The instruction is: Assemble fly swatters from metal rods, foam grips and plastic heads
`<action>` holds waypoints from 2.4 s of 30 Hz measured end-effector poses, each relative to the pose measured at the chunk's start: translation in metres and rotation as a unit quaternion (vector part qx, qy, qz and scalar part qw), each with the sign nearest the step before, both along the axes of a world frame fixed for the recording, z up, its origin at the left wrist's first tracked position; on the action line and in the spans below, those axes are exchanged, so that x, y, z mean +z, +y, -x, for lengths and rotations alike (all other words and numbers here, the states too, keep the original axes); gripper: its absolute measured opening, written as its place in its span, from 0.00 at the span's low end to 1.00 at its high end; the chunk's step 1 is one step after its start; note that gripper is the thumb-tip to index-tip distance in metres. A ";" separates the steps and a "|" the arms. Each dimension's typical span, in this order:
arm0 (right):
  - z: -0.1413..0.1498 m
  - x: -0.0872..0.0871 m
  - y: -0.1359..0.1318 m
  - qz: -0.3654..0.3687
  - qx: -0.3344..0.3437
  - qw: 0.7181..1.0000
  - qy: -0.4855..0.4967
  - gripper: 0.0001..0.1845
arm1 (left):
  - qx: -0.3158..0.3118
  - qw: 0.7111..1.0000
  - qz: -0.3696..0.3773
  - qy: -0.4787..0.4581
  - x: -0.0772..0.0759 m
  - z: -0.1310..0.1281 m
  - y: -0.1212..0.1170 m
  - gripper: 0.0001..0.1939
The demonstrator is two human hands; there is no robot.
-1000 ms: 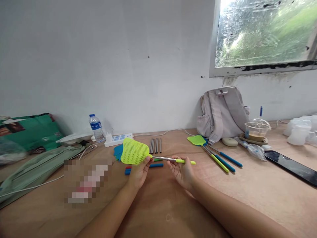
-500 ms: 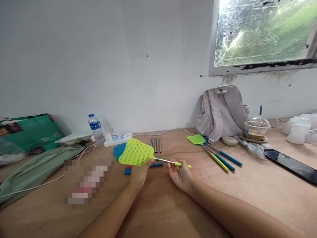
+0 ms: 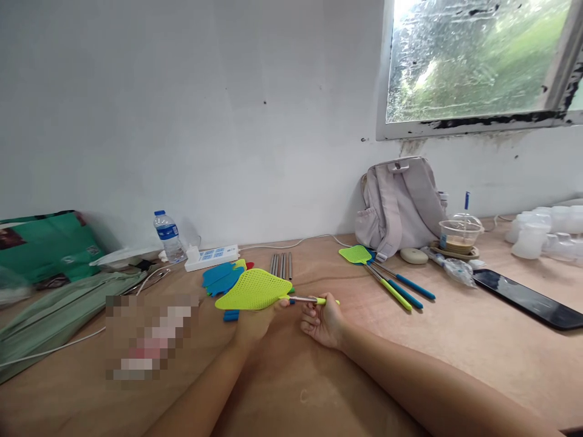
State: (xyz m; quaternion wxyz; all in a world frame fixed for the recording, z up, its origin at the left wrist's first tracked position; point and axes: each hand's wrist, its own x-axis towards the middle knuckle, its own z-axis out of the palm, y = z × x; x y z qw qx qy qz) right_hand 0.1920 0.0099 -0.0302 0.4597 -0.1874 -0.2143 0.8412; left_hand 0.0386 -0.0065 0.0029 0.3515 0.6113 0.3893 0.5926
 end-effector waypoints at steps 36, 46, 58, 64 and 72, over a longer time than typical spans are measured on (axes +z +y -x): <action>-0.049 0.010 0.036 -0.172 -0.244 0.949 -0.101 0.19 | -0.091 0.910 -0.259 0.309 0.013 0.042 0.008 0.10; -0.055 0.017 0.033 -0.192 -0.220 0.948 -0.130 0.17 | -0.089 0.834 -0.331 0.432 0.012 0.036 -0.001 0.16; -0.091 0.034 0.048 -0.207 -0.277 0.928 -0.141 0.11 | 0.025 0.852 -0.324 0.410 0.013 0.064 0.019 0.13; -0.126 0.051 0.047 -0.243 -0.403 0.873 -0.125 0.04 | 0.217 0.892 -0.199 0.343 0.003 0.066 0.032 0.15; -0.166 0.053 0.040 -0.299 -0.660 0.617 -0.308 0.12 | 0.286 0.904 -0.097 0.304 -0.003 0.065 0.038 0.08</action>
